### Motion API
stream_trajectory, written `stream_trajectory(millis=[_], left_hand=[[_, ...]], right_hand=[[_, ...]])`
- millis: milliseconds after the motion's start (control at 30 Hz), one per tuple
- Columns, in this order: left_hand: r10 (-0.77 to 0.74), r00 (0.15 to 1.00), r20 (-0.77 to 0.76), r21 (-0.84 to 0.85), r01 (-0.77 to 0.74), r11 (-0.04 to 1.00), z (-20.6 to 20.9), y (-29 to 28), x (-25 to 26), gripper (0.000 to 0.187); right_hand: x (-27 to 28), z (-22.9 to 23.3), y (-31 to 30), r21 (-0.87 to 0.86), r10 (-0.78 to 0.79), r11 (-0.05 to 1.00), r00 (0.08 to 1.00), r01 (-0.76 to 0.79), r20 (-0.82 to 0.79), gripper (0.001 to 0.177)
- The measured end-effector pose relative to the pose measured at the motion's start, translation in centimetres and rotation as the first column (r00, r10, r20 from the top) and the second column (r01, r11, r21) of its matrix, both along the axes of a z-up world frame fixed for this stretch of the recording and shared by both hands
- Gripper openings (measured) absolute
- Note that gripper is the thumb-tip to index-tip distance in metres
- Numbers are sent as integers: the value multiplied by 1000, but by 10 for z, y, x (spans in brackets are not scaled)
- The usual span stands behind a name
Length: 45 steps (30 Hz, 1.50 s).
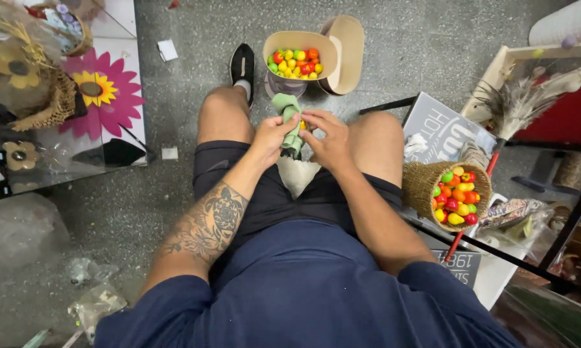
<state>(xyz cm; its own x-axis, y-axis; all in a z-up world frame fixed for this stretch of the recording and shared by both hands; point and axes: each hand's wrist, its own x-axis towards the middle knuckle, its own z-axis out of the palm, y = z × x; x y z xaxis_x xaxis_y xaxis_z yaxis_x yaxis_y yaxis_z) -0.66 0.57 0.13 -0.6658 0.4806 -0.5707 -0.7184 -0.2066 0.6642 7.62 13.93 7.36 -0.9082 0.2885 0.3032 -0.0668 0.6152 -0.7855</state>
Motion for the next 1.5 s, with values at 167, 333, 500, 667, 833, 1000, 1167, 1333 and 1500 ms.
stream_trajectory(millis=[167,333,500,667,833,1000,1167,1333,1500], left_hand=[[42,989,-139,-166,-65,984,-12,0,-8,37],[123,971,-203,-251,-173,952,10,-6,-9,32],[30,994,-107,-70,-37,997,21,-10,-6,21],[19,998,-66,-42,-22,999,20,-15,-9,20],[4,996,-85,-50,-9,999,21,-23,-14,24],[-24,1000,-19,30,24,999,33,-27,-11,25],[-117,992,-50,-44,115,992,49,-27,-8,37],[-195,969,-152,-28,193,981,20,-21,-8,28],[-146,955,-257,-171,104,980,-25,-12,-17,29]], right_hand=[[-11,-16,14,-239,63,971,990,-32,123,32],[-52,-44,40,-562,181,826,962,-35,206,37],[-107,-106,80,-448,60,865,840,225,540,21],[-121,-168,115,-142,-237,930,849,339,472,41],[-112,-121,116,-502,-257,723,860,474,441,26],[-67,-57,126,-439,-310,814,924,379,223,14],[40,16,149,-279,-369,885,927,374,72,13],[163,59,193,22,-607,794,794,608,-38,8],[281,50,224,347,-771,568,630,746,-94,13]])
